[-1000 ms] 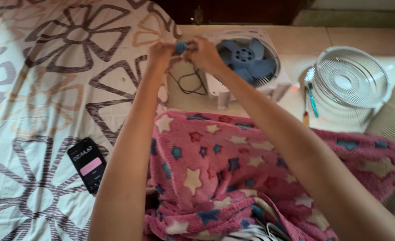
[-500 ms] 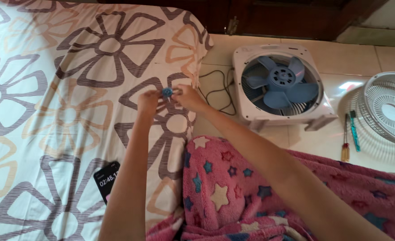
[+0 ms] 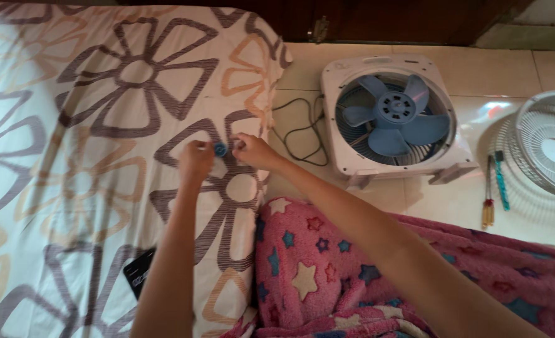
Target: The person removes the front grille of a small white and blue fan, then places the fan blade assembly into the housing and secures it by tightening the central nut. They then reattach the front grille and plug in the power cord.
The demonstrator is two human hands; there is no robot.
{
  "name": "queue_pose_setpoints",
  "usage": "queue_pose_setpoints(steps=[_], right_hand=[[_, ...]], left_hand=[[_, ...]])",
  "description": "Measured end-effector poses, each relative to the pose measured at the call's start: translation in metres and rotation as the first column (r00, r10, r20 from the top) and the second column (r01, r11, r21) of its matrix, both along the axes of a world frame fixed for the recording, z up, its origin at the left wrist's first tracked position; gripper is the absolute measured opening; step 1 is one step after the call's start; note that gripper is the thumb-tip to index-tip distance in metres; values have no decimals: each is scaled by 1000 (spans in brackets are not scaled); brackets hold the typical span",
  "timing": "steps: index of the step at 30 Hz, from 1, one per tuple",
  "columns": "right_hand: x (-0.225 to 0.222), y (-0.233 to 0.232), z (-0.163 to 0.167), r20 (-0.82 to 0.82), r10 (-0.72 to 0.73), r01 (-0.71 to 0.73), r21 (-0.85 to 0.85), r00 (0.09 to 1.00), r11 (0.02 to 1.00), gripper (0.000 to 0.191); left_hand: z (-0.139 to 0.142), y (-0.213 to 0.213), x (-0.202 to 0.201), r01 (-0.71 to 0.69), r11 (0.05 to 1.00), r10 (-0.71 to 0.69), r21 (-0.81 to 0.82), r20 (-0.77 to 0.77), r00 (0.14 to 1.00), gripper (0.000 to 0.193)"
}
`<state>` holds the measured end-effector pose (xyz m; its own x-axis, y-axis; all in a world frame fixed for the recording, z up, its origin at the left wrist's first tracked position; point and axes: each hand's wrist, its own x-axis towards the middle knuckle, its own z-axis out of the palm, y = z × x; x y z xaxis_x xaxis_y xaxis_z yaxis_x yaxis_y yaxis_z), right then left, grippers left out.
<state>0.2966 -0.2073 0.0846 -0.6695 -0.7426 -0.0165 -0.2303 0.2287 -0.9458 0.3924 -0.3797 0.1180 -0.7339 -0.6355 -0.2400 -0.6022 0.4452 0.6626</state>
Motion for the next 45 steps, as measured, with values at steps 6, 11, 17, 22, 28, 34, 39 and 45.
queue_pose_setpoints(steps=[6, 11, 17, 22, 28, 34, 39, 45], right_hand=[[-58, 120, 24, 115, -146, 156, -84, 983, 984, 40], [-115, 279, 56, 338, -362, 429, -150, 869, 891, 33], [-156, 466, 75, 341, -691, 744, -37, 637, 668, 29], [-186, 569, 57, 184, -829, 838, 50, 527, 544, 30], [-212, 619, 10, -149, -872, 873, 239, 466, 425, 46], [-236, 633, -22, -154, -861, 780, 522, 484, 345, 73], [-259, 637, -53, -188, -816, 697, 642, 546, 318, 86], [-256, 638, -80, -225, -782, 674, 672, 581, 308, 81]], left_hand=[[28, 50, -42, 32, 920, -109, -390, -179, 978, 28], [33, 144, -110, 148, 949, -243, -279, -347, 906, 29], [-7, 266, -189, 269, 956, -225, 118, -291, 930, 49], [-40, 348, -227, 281, 950, -253, 132, -195, 948, 68], [-75, 394, -254, 171, 879, -144, 445, -95, 985, 78], [-118, 410, -287, 81, 781, -68, 619, -44, 997, 91], [-145, 419, -300, 107, 800, -56, 590, -104, 993, 97], [-144, 414, -325, 74, 812, -59, 579, -44, 997, 97]])
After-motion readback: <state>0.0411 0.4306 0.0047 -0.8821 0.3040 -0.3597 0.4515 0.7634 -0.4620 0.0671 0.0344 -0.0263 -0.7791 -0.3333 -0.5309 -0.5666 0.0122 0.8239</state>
